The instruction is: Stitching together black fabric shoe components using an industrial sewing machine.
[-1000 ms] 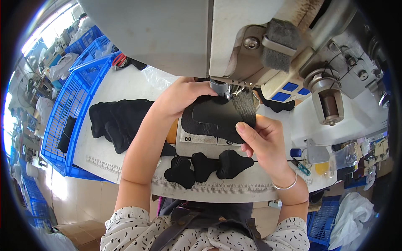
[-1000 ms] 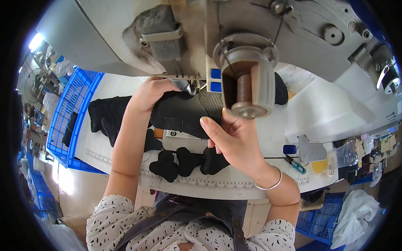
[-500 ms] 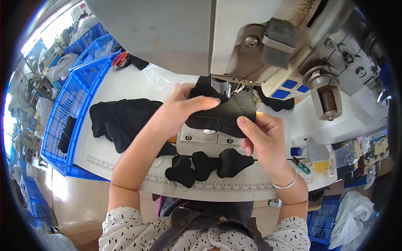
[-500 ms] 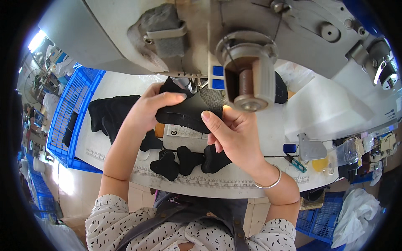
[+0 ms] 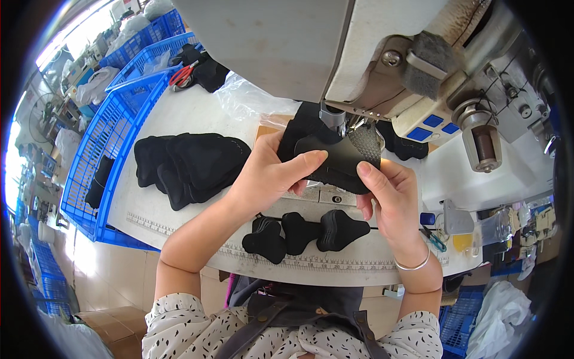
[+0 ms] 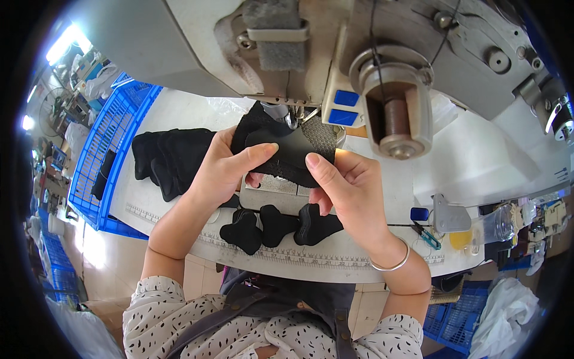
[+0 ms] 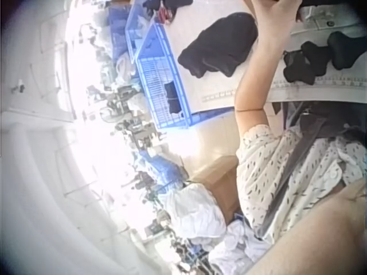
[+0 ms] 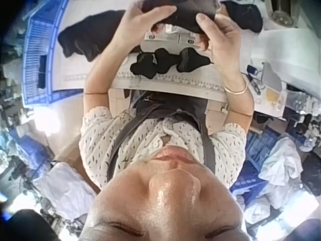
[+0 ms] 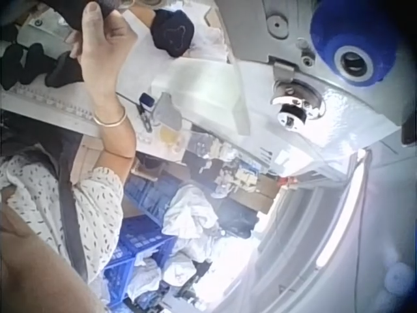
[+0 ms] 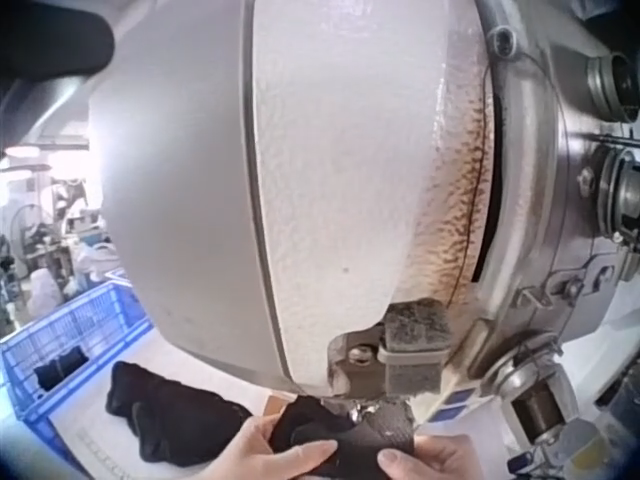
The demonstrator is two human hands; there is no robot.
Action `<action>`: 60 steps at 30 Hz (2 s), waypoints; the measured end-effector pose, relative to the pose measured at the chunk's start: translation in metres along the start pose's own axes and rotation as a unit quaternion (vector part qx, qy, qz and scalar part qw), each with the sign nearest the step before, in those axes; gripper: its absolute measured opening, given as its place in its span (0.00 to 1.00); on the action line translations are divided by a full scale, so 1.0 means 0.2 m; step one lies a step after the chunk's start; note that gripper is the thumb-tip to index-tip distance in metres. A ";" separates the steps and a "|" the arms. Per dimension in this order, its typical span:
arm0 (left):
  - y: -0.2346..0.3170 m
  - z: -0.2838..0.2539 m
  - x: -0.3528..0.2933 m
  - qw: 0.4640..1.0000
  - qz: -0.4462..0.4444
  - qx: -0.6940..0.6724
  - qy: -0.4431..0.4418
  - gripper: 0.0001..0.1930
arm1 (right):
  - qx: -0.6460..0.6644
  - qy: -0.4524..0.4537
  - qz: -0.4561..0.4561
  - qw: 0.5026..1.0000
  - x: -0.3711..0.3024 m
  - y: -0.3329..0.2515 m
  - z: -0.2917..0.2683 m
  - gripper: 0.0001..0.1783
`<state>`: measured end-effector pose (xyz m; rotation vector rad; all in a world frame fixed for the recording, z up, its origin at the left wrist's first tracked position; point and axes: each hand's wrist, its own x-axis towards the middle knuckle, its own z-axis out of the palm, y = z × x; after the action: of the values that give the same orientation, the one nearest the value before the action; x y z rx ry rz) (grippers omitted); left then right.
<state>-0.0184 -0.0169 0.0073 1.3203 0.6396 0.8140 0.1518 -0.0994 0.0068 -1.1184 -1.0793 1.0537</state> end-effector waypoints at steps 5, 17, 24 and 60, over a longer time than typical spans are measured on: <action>0.01 0.00 -0.02 0.990 0.106 0.092 0.004 0.09 | -0.014 0.009 0.002 1.000 0.00 0.00 0.00 0.17; -0.02 -0.11 0.07 0.988 -0.046 -0.080 -0.120 0.27 | 0.011 -0.010 -0.002 1.000 0.00 0.01 -0.02 0.17; 0.00 -0.15 0.07 0.980 -0.047 -0.068 -0.181 0.26 | 0.027 -0.014 0.008 1.000 0.00 0.00 -0.02 0.17; -0.05 0.08 -0.05 0.995 -0.017 -0.098 0.025 0.10 | -0.029 0.004 -0.022 0.999 0.01 0.02 -0.01 0.16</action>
<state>-0.0094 -0.0354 0.0000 1.1111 0.6029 0.8619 0.1534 -0.0963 0.0032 -1.1395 -1.1297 0.9875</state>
